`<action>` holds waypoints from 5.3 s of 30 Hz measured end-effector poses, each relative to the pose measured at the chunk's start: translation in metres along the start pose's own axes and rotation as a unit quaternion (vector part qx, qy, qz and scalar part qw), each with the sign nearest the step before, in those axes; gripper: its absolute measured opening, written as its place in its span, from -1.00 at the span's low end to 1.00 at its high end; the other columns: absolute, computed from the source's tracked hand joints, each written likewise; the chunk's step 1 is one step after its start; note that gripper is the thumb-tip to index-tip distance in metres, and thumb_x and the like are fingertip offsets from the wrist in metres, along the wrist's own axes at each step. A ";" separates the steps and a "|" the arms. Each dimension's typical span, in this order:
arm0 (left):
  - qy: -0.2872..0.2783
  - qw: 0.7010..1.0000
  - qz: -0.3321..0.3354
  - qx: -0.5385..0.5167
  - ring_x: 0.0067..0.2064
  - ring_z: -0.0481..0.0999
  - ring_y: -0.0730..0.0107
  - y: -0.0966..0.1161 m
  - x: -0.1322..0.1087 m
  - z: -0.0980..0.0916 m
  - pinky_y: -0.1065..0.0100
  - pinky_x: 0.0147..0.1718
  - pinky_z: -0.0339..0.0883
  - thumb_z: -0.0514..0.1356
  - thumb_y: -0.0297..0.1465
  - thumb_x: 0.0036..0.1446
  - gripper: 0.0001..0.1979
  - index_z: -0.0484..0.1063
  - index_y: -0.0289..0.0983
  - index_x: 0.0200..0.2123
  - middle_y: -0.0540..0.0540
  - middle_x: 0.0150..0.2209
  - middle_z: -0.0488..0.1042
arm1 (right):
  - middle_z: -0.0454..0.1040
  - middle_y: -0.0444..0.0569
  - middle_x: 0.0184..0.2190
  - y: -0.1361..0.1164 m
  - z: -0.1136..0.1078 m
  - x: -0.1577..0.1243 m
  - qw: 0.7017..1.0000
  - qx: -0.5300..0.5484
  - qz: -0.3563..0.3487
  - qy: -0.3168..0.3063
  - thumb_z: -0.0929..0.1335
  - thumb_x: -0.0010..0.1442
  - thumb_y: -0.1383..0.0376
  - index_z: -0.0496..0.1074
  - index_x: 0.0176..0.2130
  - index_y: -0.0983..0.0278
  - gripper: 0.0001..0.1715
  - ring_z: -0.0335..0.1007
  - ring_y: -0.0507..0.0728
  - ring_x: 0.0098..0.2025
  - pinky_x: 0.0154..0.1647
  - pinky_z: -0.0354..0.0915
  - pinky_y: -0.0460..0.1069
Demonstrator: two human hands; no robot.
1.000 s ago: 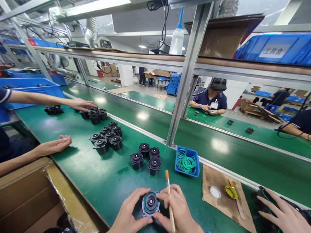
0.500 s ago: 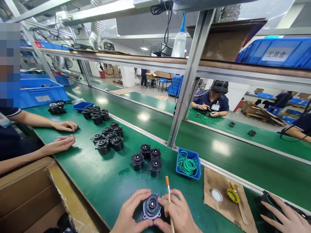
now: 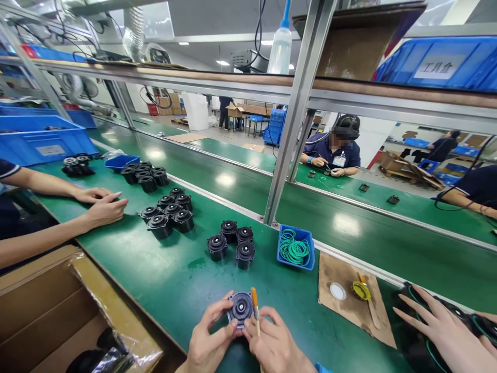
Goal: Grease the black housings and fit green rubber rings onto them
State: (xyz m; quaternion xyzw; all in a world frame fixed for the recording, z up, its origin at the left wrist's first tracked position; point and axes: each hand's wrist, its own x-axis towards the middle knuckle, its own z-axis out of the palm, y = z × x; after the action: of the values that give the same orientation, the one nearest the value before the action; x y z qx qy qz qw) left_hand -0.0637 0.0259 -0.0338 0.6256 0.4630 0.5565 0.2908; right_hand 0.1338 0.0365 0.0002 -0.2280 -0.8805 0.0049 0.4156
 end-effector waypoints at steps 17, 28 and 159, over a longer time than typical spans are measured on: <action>-0.053 0.992 -0.098 0.055 -0.02 0.62 0.06 0.025 0.015 -0.001 0.04 0.01 0.50 0.42 -0.42 -0.11 -0.44 0.39 -0.21 0.02 -0.13 -0.04 0.60 | 0.44 -0.07 -0.55 -0.016 -0.058 0.046 0.835 0.326 0.409 0.173 0.21 0.43 -0.03 0.50 -0.26 0.27 -0.49 0.36 0.06 -0.57 -0.60 0.33 -0.11; -0.050 0.993 -0.097 0.050 -0.02 0.61 0.11 0.028 0.016 -0.002 0.10 -0.02 0.51 0.46 -0.48 -0.15 -0.40 0.39 -0.16 0.00 -0.08 -0.05 0.60 | 0.45 -0.06 -0.53 -0.021 -0.040 0.037 0.813 0.325 0.471 0.104 0.25 0.42 -0.02 0.52 -0.38 0.31 -0.44 0.39 0.01 -0.55 -0.51 0.37 -0.13; -0.122 0.979 0.124 0.108 -0.04 0.53 0.16 0.047 0.020 -0.003 0.15 -0.07 0.47 0.26 -0.62 0.01 -0.56 0.38 -0.22 -0.02 -0.14 -0.08 0.54 | 0.42 -0.11 -0.45 -0.020 -0.064 0.072 0.989 0.001 0.147 0.002 0.19 0.42 0.44 0.21 -0.32 0.20 -0.75 0.32 0.02 -0.48 -0.43 0.29 -0.08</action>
State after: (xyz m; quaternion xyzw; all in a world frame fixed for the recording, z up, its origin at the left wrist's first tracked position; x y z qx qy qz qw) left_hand -0.0553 0.0245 0.0167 0.7690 0.4003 0.4544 0.2049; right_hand 0.1331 0.0361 0.0982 -0.3551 -0.8365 0.0661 0.4122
